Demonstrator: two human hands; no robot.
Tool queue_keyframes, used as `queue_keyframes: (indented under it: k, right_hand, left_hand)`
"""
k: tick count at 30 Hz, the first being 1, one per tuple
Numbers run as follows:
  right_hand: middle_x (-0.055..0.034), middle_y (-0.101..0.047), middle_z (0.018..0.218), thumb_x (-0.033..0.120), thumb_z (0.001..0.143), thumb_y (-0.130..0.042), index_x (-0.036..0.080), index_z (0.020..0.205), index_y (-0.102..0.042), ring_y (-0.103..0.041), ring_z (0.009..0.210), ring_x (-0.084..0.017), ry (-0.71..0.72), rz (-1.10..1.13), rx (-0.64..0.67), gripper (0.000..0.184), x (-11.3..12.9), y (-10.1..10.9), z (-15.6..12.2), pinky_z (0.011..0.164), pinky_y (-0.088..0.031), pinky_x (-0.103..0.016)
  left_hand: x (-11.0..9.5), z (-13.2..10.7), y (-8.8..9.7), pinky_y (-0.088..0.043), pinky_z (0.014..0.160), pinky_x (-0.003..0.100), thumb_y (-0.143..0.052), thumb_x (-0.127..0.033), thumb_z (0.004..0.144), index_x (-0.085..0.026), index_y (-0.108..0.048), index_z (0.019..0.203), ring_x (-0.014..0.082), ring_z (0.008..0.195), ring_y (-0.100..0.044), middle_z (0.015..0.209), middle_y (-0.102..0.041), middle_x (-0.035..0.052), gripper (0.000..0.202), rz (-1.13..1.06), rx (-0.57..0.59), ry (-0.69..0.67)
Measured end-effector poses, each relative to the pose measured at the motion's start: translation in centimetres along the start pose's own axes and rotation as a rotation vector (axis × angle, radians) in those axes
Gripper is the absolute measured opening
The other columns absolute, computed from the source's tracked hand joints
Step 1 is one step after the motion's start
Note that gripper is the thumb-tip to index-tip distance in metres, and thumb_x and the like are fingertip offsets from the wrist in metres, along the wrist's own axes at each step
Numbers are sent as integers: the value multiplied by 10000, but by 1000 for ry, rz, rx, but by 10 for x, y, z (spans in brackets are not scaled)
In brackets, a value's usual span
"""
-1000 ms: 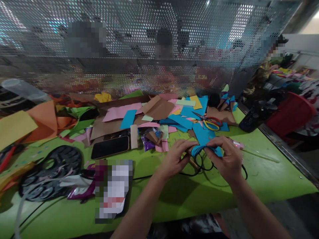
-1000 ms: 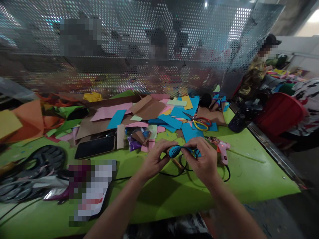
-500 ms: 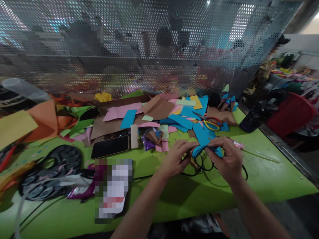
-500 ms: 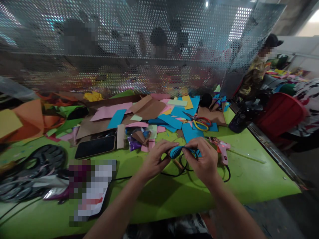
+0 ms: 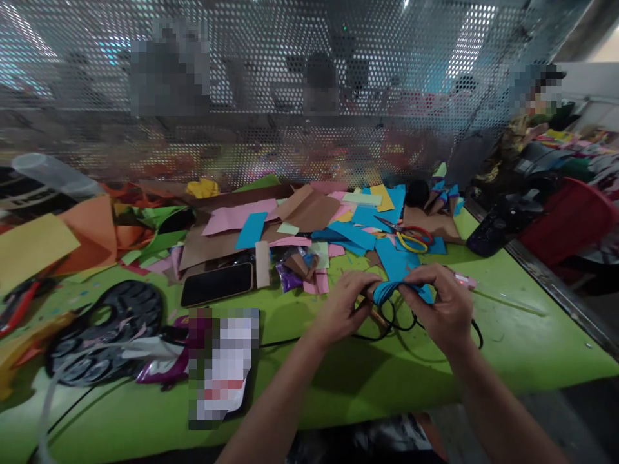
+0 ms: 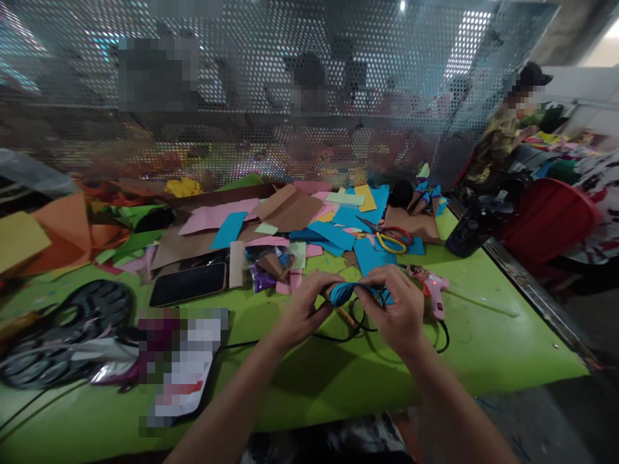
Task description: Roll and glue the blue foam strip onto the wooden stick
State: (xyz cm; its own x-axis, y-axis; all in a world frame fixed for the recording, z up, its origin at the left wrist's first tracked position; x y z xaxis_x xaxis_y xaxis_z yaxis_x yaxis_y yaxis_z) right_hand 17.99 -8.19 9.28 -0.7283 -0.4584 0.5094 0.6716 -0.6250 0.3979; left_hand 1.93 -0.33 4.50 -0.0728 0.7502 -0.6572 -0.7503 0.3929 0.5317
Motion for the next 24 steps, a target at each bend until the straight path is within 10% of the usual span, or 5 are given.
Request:
queue_keyframes:
  k: [9, 24]
  right_hand:
    - [-46, -634, 1039, 158, 826, -685, 256, 1136, -648, -618, 930, -191, -27, 144, 214, 328, 4, -1, 2, 785, -526, -316]
    - [-71, -568, 1197, 135, 796, -632, 276, 1058, -681, -574, 1124, -238, -72, 187, 362, 302, 3, -8, 3, 978, -470, -399]
  left_hand:
    - [1, -2, -1, -437, 855, 340, -535, -92, 833, -214, -489, 1169, 219, 1033, -558, 1101, -612, 79, 360, 25, -40, 17]
    - [-2, -1, -3, -415, 806, 327, -520, -130, 845, -203, -468, 1038, 203, 942, -530, 1013, -575, 65, 213, 17, 46, 81]
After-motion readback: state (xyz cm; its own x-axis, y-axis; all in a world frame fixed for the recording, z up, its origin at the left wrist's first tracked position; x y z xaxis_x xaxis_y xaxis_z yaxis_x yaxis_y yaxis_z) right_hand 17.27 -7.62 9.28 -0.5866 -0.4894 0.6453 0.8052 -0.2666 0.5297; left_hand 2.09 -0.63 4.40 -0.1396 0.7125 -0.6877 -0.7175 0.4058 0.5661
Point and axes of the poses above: each hand's wrist, its own z-axis towards the middle knuckle, its own y-axis out of the back of the hand, x = y × z, the point moved 4 cm from there along z, towards the middle knuckle
